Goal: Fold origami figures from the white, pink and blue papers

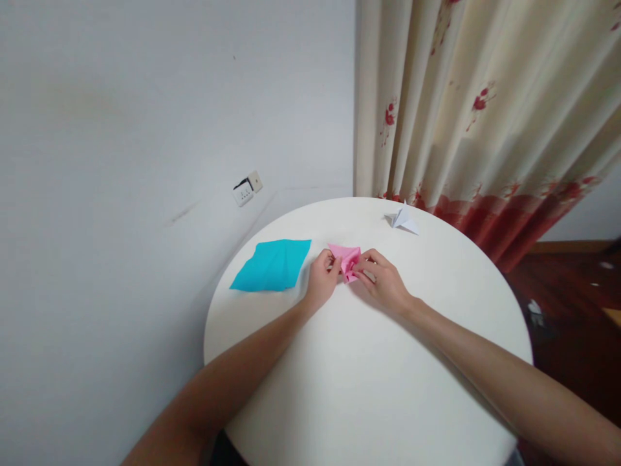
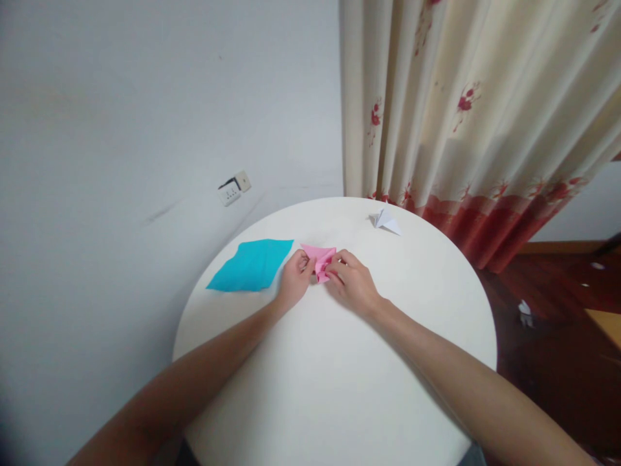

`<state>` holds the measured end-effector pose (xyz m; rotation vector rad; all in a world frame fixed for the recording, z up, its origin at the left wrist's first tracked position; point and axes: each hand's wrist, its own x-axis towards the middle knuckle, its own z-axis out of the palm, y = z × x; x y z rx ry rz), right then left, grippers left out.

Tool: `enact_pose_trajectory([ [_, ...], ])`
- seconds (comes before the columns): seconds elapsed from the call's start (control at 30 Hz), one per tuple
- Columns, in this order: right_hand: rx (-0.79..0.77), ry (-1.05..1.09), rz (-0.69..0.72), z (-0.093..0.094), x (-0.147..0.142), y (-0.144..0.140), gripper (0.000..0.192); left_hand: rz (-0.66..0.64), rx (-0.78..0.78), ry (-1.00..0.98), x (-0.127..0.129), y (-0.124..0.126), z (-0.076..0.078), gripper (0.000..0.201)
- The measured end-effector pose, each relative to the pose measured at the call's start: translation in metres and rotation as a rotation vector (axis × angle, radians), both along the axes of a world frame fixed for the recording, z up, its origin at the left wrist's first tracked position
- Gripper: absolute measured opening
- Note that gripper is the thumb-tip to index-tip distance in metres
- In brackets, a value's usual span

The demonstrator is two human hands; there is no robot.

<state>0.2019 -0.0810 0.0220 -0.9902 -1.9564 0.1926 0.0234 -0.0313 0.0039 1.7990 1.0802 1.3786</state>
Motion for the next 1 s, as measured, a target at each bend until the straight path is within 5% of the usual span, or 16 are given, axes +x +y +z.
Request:
enact_pose_trajectory([
  [0.27,0.130,0.224,-0.024,0.002,-0.004,-0.002,0.013,-0.012,-0.035,-0.137,0.001,0.004,-0.007,0.021],
  [0.47,0.103,0.250,0.170,0.006,0.006,-0.002,0.013,0.008,-0.007,-0.301,-0.006,0.004,0.014,0.025],
  [0.73,-0.002,-0.156,0.351,0.017,0.018,0.002,0.020,0.120,0.146,-0.098,-0.022,0.010,0.017,0.018],
  [1.0,-0.090,-0.119,0.421,0.020,0.021,0.000,0.034,0.017,0.345,0.130,-0.024,-0.002,0.029,0.016],
])
